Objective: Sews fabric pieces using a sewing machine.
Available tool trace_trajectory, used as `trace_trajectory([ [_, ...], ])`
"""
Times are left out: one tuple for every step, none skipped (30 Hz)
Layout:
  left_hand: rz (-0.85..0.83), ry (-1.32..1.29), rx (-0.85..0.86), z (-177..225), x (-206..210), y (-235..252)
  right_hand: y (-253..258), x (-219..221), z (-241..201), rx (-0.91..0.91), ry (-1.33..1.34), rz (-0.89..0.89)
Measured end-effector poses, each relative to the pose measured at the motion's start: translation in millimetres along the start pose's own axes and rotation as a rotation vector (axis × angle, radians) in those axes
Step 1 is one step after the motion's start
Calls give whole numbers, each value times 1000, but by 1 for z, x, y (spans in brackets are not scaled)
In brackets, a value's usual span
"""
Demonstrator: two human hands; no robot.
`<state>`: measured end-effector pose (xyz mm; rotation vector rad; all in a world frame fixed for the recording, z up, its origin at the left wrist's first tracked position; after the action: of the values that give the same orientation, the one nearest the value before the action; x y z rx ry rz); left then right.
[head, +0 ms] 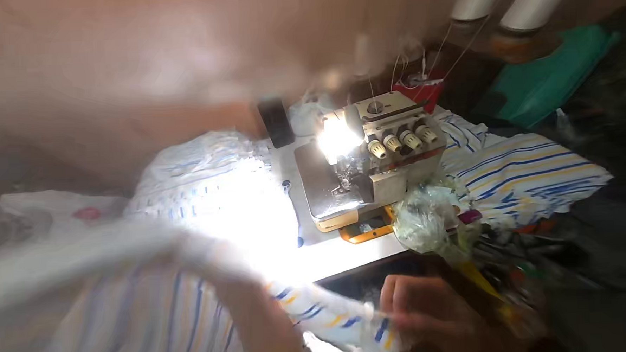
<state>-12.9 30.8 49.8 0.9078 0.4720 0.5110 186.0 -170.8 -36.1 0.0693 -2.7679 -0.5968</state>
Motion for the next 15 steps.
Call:
trace_trajectory([
  [-412,132,-201,2,30,-13,-6,-15,10,91,-33,117],
  [-715,200,-357,-12,66,-30,-15,-32,20,179,-164,229],
  [-803,230,-389,-35,101,-56,-23,-46,26,274,-396,299],
  [-867,275,-329,-47,124,-79,-29,-56,31,372,-651,306],
  [-958,299,-294,-42,134,-89,-32,-63,35,449,-861,283],
  [-1012,330,-235,-25,134,-88,-33,-65,40,465,-992,277],
  [-981,312,-189,-11,128,-86,-32,-64,44,387,-1092,294],
  [-915,256,-161,-4,123,-85,-29,-61,46,265,-1158,331],
  [-860,175,-150,-2,119,-85,-23,-58,48,145,-1179,380],
  [-851,105,-162,0,117,-86,-14,-55,51,54,-1153,425],
  [-890,67,-189,2,116,-88,-4,-53,56,4,-1098,455],
  [-972,58,-225,6,114,-90,6,-53,63,-6,-1020,463],
  [-1054,43,-258,11,112,-91,15,-54,71,16,-920,462],
  [-1082,16,-256,14,111,-92,20,-55,77,86,-782,456],
  [-1097,-3,-245,16,108,-93,23,-56,81,193,-606,437],
])
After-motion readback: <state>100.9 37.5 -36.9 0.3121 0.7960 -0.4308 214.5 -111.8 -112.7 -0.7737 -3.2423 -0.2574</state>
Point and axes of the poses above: each hand's wrist, its own y-axis towards the middle knuckle, its own x-axis out of the palm, z = x × y, the point moved 6 cm from there along y, towards the middle knuckle, and after that the axes turned 2 degrees about y, right-handed, at the moved point
